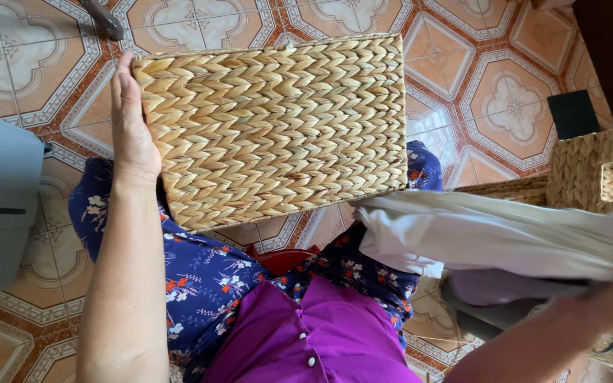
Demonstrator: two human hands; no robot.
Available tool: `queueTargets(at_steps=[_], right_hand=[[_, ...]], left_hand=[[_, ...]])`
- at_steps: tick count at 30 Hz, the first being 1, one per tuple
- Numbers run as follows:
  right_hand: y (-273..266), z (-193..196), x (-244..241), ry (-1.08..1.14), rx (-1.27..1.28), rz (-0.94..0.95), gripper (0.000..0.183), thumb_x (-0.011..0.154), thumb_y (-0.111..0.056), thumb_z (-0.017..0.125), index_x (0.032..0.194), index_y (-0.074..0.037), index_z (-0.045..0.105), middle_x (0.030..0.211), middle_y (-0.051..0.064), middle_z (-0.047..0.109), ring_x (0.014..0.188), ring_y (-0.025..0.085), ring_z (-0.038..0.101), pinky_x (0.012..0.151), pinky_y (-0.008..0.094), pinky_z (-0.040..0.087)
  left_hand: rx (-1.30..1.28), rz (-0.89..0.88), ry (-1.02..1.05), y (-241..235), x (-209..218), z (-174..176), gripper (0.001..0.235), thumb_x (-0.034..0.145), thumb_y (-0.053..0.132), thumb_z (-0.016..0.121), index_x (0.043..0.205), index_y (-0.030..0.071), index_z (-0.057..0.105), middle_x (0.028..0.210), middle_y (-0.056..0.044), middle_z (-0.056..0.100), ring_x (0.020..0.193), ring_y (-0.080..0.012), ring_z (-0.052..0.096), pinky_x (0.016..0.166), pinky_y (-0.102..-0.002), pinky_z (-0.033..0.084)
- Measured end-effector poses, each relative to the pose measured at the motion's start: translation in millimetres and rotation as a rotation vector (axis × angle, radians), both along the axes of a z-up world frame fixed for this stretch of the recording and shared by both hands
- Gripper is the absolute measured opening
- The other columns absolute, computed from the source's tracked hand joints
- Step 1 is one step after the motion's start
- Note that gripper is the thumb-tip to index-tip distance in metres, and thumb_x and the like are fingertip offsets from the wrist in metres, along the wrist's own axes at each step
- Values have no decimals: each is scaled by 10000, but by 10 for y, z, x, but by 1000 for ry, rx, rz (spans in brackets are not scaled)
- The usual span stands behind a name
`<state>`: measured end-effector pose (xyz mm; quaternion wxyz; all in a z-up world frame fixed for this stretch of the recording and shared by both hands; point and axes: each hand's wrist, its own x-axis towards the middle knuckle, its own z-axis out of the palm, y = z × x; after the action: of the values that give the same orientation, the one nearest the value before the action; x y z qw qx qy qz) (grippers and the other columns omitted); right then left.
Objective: The person wipes the exterior and interior surfaces of a rectangular woven basket using a white cloth. They rotate the basket to access all sides and the inside, then place it on the floor.
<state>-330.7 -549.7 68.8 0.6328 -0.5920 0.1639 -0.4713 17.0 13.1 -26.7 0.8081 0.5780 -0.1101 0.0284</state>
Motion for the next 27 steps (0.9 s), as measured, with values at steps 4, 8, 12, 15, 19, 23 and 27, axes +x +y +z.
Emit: queueTargets(at_steps=[4,8,12,15,19,23,27], right_hand=[[-215,20,-213,30,-2,-36,261,890,17,676,1150,23,654,1074,108,659,910,211,647,923,372,582],[-301,-169,-61,142,-9,80,167,924,0,699,1073,14,625,997,74,623,848,176,598,870,335,546],[-32,-649,874,624,8,61,202,908,-93,725,1100,-31,718,947,33,666,796,117,595,748,256,490],[460,-1047,1446,438,111,361,194,943,-78,643,1123,-36,700,989,23,699,854,109,629,794,234,502],[803,-1199,1597,401,73,523,329,953,-74,596,1279,-56,636,1097,-1,687,955,81,617,869,211,498],[828,-1160,1407,464,181,513,344,937,-63,590,1280,-49,612,1077,17,684,931,103,627,835,231,505],[795,-1217,1283,436,156,525,356,938,-49,573,1291,-54,621,1091,5,681,940,89,618,845,223,492]], left_hand=[[-46,-15,-11,0,-20,16,754,1093,574,529,1613,67,329,1624,-117,415,1532,-222,402,1312,-390,335],[-67,-17,-12,-7,-44,21,740,1091,566,543,1601,64,355,1592,-103,438,1510,-214,422,1304,-387,352],[-68,10,-27,-8,-123,55,713,1102,555,537,1594,64,376,1583,-92,440,1502,-200,419,1301,-375,345],[-71,31,-29,-17,-205,82,679,1106,543,536,1573,70,394,1557,-78,452,1474,-188,427,1283,-364,351],[-123,48,15,36,-318,119,595,1107,522,544,1487,71,470,1406,-57,538,1344,-179,514,1206,-367,430],[-20,230,187,193,-245,69,535,1028,530,544,1369,121,488,1208,-52,633,1132,-195,622,989,-387,520],[560,320,364,248,294,-146,551,1075,533,536,1205,-2,560,1035,-181,615,981,-291,615,952,-504,517]])
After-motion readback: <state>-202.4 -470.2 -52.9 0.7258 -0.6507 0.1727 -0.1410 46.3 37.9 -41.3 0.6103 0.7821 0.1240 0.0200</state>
